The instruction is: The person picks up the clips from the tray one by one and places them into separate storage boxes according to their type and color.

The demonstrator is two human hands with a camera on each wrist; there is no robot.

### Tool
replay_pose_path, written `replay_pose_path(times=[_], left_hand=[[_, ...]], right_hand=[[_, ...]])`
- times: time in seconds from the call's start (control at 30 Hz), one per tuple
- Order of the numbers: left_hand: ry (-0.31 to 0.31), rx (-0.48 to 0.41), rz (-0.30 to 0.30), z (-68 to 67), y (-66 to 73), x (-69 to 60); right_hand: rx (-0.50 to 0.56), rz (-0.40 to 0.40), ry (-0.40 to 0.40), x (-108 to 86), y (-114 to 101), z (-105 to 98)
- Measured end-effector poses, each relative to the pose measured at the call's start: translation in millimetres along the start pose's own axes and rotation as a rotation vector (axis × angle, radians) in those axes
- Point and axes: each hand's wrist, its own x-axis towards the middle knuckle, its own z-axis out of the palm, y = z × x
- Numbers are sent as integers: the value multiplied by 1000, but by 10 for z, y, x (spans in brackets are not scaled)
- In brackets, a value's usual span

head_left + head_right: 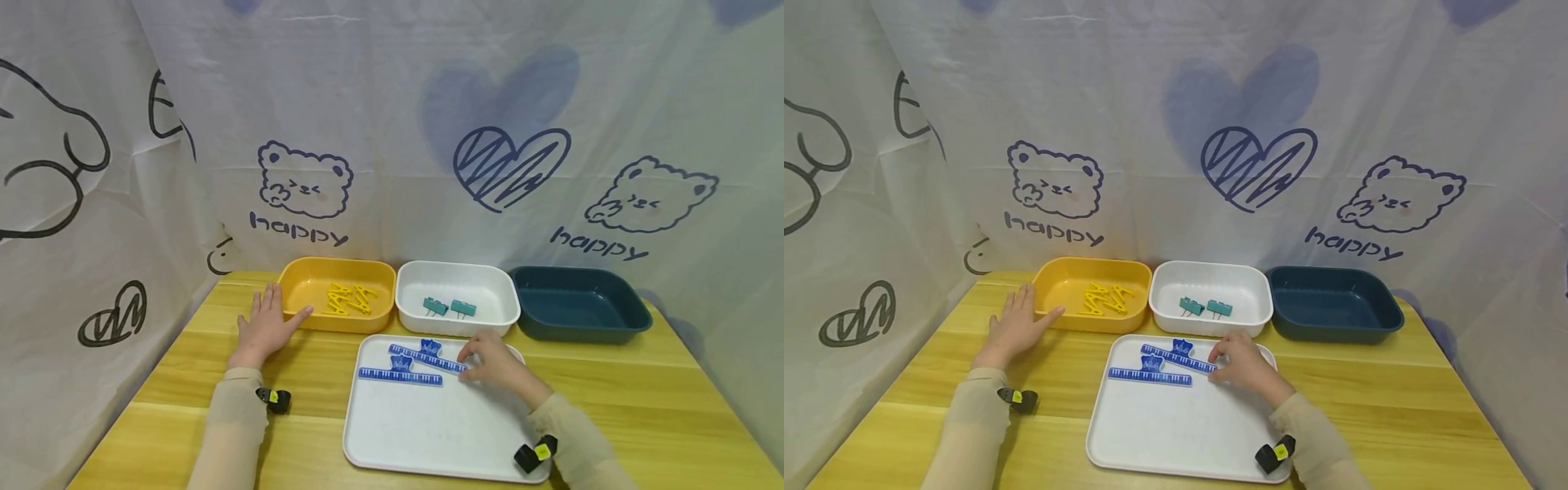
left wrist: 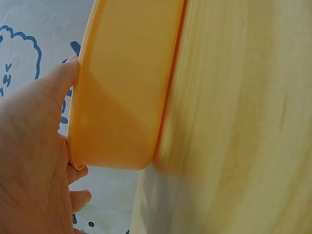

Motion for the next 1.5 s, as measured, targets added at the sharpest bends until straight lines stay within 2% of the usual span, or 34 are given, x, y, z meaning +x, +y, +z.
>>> replay_pose_path(times=[0.33, 0.57, 0.9, 1.17, 1.5], left_hand=[[8, 9, 4, 5, -7, 1], [10, 14, -3, 27, -23, 13], [2, 5, -7, -22, 8, -22], [-3, 0, -9, -25, 13, -28], [3, 12, -4, -27, 7, -24]], right_hand=[[26, 89, -16, 14, -8, 32], [-8, 110, 28, 21, -33, 38], [-72, 33, 112, 11, -59, 34], [-137, -4, 144, -9, -66, 1], [-154, -206, 251, -28, -7, -74]])
